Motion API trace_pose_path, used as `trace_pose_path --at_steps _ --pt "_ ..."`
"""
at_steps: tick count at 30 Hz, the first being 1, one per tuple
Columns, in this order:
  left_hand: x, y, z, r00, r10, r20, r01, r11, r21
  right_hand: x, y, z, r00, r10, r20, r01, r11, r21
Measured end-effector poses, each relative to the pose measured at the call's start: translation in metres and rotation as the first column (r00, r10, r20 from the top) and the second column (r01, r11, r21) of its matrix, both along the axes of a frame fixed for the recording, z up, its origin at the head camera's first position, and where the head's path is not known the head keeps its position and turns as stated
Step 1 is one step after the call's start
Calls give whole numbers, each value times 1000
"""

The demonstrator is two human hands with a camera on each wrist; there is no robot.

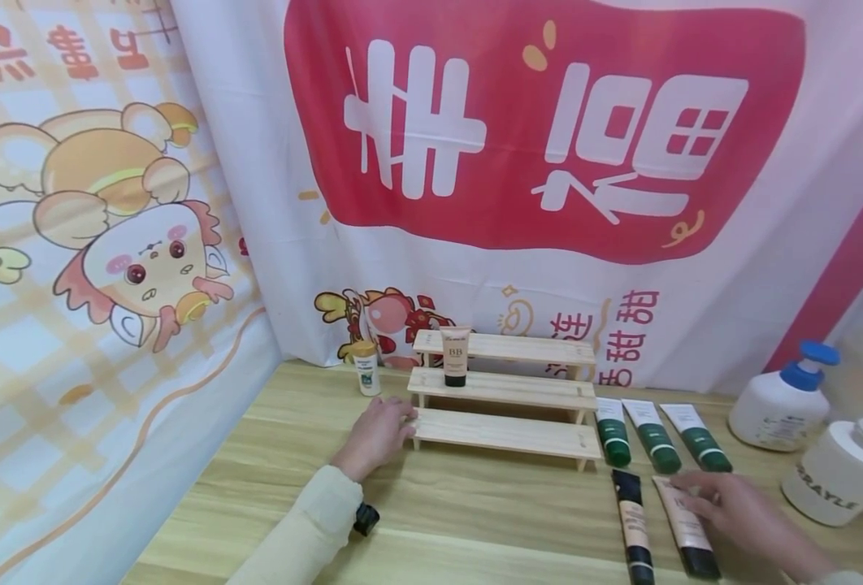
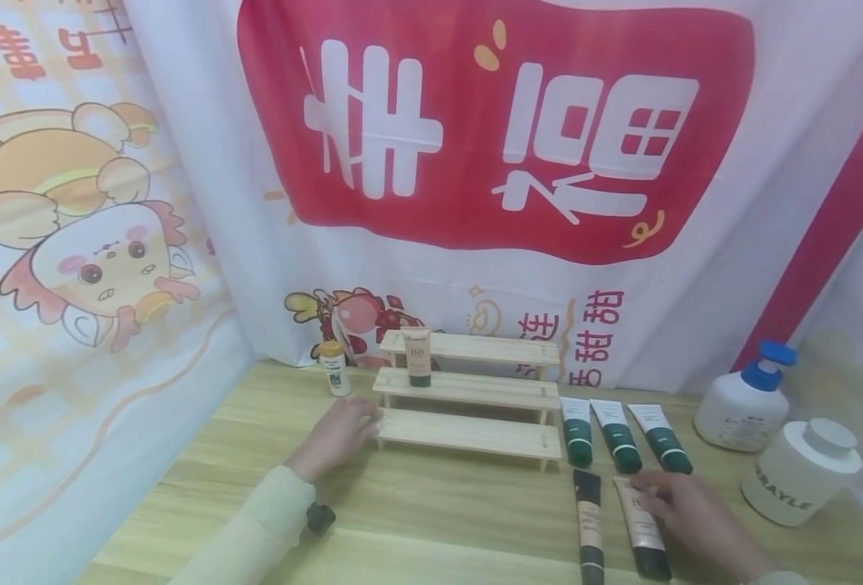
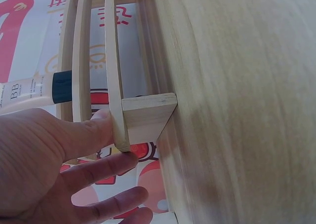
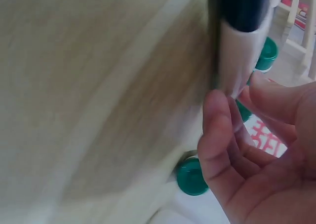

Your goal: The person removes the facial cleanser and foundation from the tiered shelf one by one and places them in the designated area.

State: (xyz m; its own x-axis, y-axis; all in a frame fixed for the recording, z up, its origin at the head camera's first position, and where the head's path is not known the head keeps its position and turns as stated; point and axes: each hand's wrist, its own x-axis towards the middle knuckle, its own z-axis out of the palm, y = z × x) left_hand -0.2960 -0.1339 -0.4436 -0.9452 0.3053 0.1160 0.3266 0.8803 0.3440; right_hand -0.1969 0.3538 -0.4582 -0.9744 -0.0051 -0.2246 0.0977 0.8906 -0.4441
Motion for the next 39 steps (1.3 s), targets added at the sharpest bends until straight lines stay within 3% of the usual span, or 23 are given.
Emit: trace_pose_path --at_steps 5,9,11,13,17,23,28,29,33,39 --pt "0 0 0 1000 -2 -8 2 1000 2 3 -14 24 993 16 -121 -14 1000 12" --pt "1 0 0 1000 -7 -18 7 1000 7 -2 -35 46 962 106 -253 -90 993 73" --pt "2 -1 1 1000 -11 -21 11 1000 11 -4 -47 56 935 154 -318 -129 987 99" --pt "4 -1 1 1000 -15 -24 16 1000 15 -7 -60 64 900 196 -390 -164 980 114" --pt "5 -1 2 1000 -14 -28 14 1000 16 -17 -86 75 789 273 -551 -242 961 130" --pt "6 -1 3 998 -16 -54 17 1000 14 -44 -127 87 672 327 -665 -359 929 94" --pt "6 -1 2 998 -10 -57 12 1000 19 -70 -168 95 560 341 -755 -452 889 66" --pt "5 -1 2 998 -9 -55 10 1000 20 -74 -177 96 548 345 -762 -465 883 65" --pt "4 -1 1 998 -18 -58 19 1000 17 -89 -208 102 532 362 -766 -501 863 60" --pt "6 -1 3 999 -21 -48 22 1000 22 -107 -237 100 540 394 -744 -532 845 61"
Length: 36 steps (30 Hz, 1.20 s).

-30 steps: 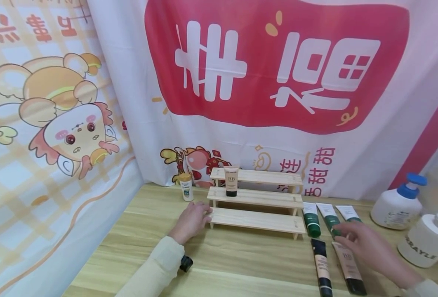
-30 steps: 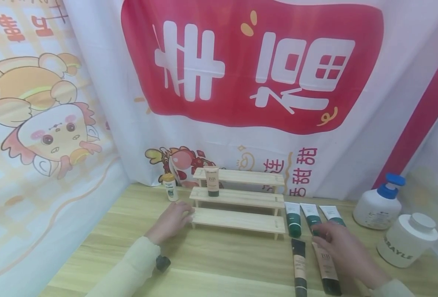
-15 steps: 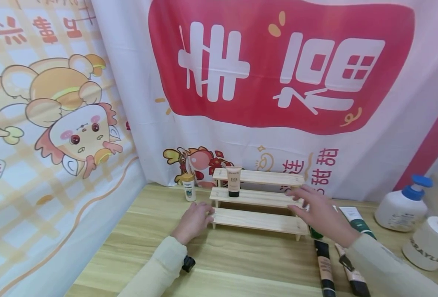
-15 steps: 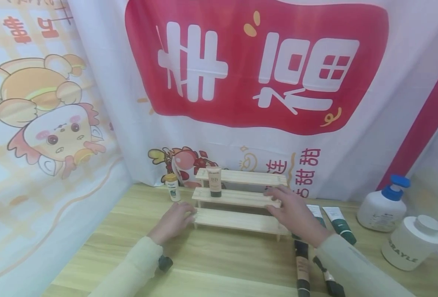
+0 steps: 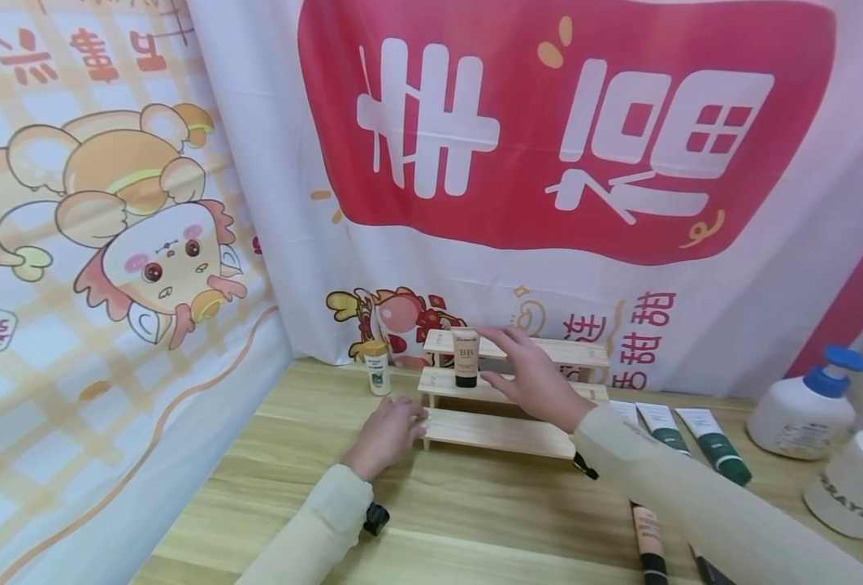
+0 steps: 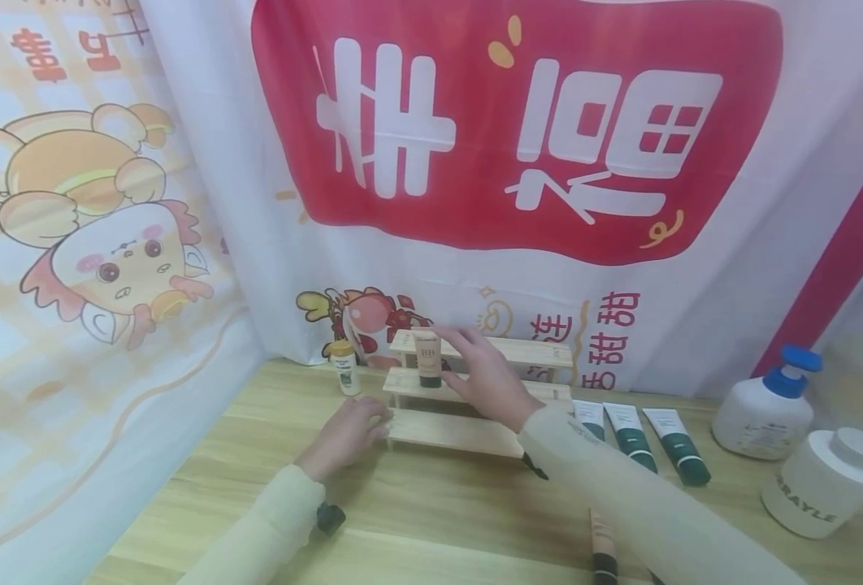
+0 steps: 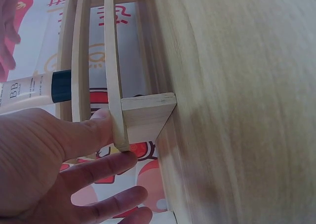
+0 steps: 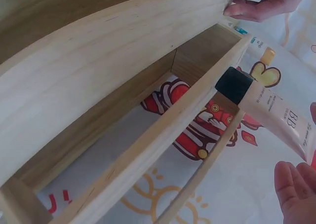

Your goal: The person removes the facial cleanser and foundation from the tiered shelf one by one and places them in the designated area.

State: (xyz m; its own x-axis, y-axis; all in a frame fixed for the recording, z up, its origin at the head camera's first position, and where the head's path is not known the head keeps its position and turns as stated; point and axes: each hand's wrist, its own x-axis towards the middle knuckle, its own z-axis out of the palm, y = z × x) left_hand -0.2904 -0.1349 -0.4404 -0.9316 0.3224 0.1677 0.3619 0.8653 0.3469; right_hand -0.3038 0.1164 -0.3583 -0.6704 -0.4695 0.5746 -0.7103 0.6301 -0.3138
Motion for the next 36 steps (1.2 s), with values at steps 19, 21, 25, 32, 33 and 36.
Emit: trace_pose_path --at_steps 19,21,25,32,33,36 --pt "0 4 3 1000 -17 -6 17 1000 7 -19 -24 -21 993 -80 -89 63 981 -184" --pt "-1 4 3 1000 -13 -9 13 1000 9 -19 -26 -19 992 -77 -100 56 979 -197" --pt "-2 3 3 1000 -8 -15 8 1000 1 -21 -30 -19 991 -74 -109 50 976 -213" --pt "-1 1 2 1000 -2 5 2 1000 8 -20 -30 -20 990 -62 -127 30 970 -243" --pt "-1 0 1 1000 -3 6 3 1000 7 -19 -28 -18 989 -60 -136 25 968 -248" --pt "0 -3 -2 1000 -3 0 3 1000 7 -14 -16 -11 985 -46 -167 -2 962 -274"
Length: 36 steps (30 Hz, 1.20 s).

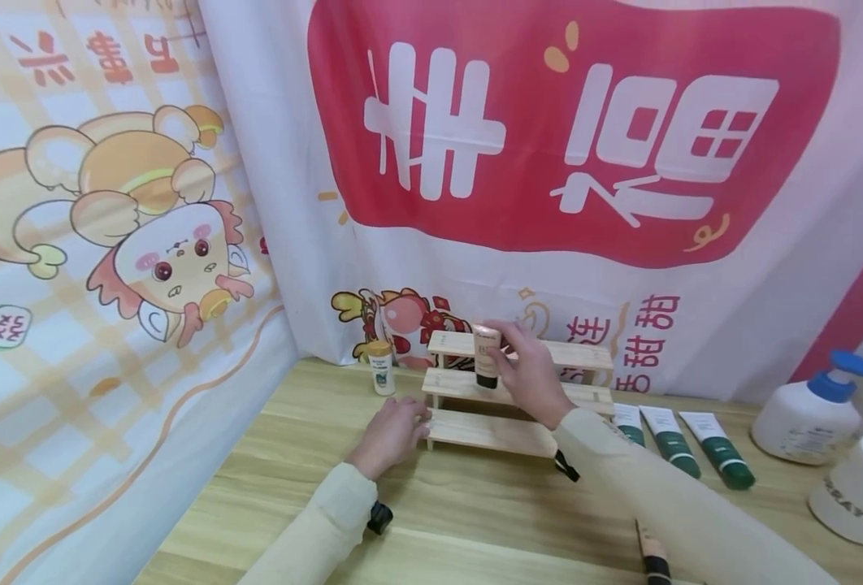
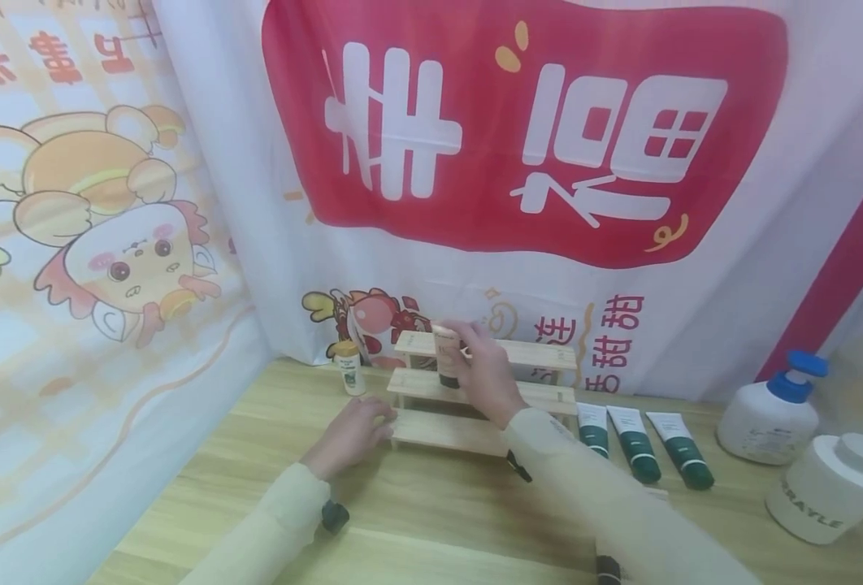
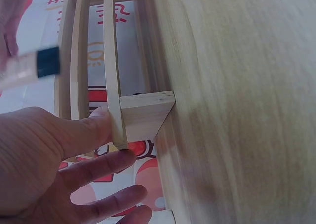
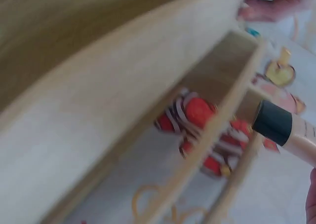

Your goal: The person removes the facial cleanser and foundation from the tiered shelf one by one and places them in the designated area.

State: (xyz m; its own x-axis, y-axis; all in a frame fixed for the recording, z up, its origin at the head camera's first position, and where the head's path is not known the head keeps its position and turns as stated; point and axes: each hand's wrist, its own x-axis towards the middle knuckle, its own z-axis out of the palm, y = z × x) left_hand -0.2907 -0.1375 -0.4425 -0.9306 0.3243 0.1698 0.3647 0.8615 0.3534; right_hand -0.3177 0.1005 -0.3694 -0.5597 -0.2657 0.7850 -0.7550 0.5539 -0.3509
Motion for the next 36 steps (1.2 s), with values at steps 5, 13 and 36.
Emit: trace_pose_path --at_steps 5,13,36 --pt "0 -2 -5 1000 12 -17 -12 1000 -4 15 41 14 999 -4 -42 3 1000 -29" --pt "-1 -7 -7 1000 5 -21 -5 1000 -4 54 122 24 970 -242 35 240 969 56" --pt "-3 2 -1 1000 -22 -17 22 1000 -12 130 296 -49 535 -524 663 203 841 501"
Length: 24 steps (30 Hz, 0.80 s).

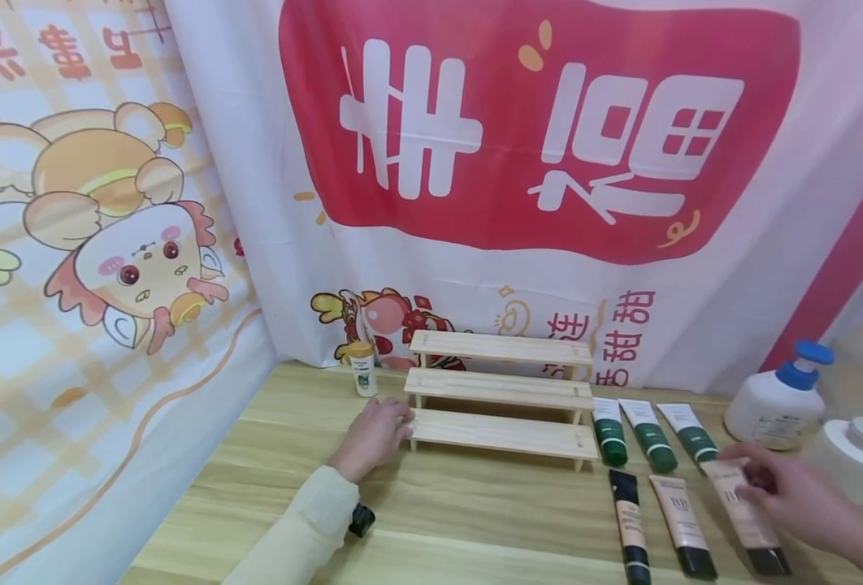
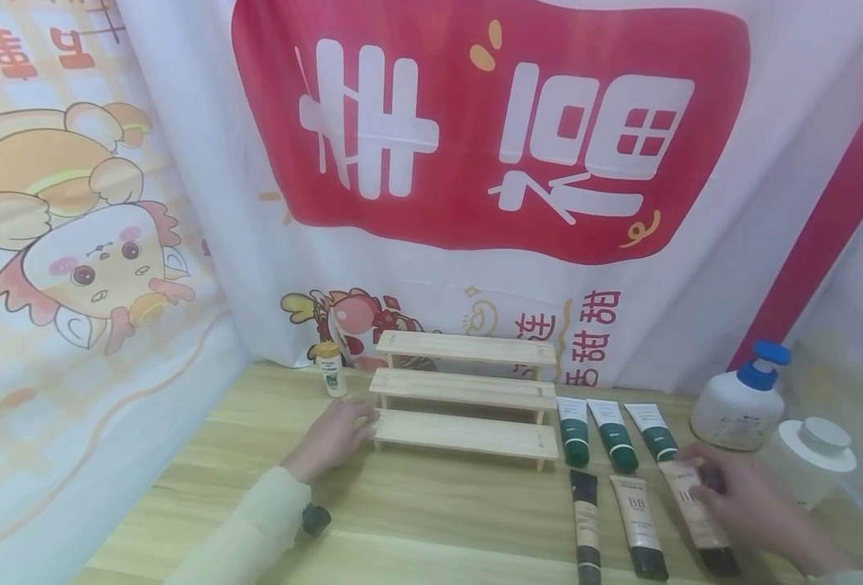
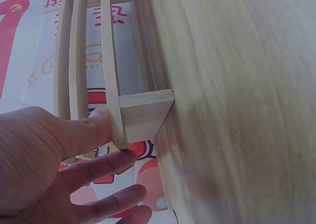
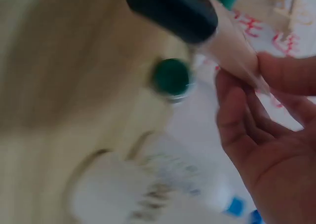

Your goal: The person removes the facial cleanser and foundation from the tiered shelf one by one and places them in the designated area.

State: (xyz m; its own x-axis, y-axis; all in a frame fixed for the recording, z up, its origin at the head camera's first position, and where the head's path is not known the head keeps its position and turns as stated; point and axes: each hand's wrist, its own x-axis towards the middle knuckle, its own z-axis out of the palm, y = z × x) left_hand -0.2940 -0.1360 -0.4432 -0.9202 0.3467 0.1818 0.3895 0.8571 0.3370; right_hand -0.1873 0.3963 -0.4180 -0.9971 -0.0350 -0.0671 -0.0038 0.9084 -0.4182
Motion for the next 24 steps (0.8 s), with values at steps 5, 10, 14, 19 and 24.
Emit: trace_pose_path --at_steps 5,10,14,19,24 --pt "-1 -2 1 1000 6 -5 -6 1000 -4 -1 19 -27 988 -54 144 66 995 -78" --pt "0 -3 2 1000 10 8 -10 1000 1 -5 27 -42 987 -50 155 64 995 -82" --pt "0 -4 2 1000 16 14 -16 1000 5 -9 29 -46 989 -35 143 42 998 -50" --pt "0 -3 0 1000 22 17 -22 1000 6 -13 34 -52 988 -48 150 49 999 -1" --pt "-1 -4 -4 1000 7 0 -7 1000 2 -14 29 -50 973 -109 205 112 994 -2"
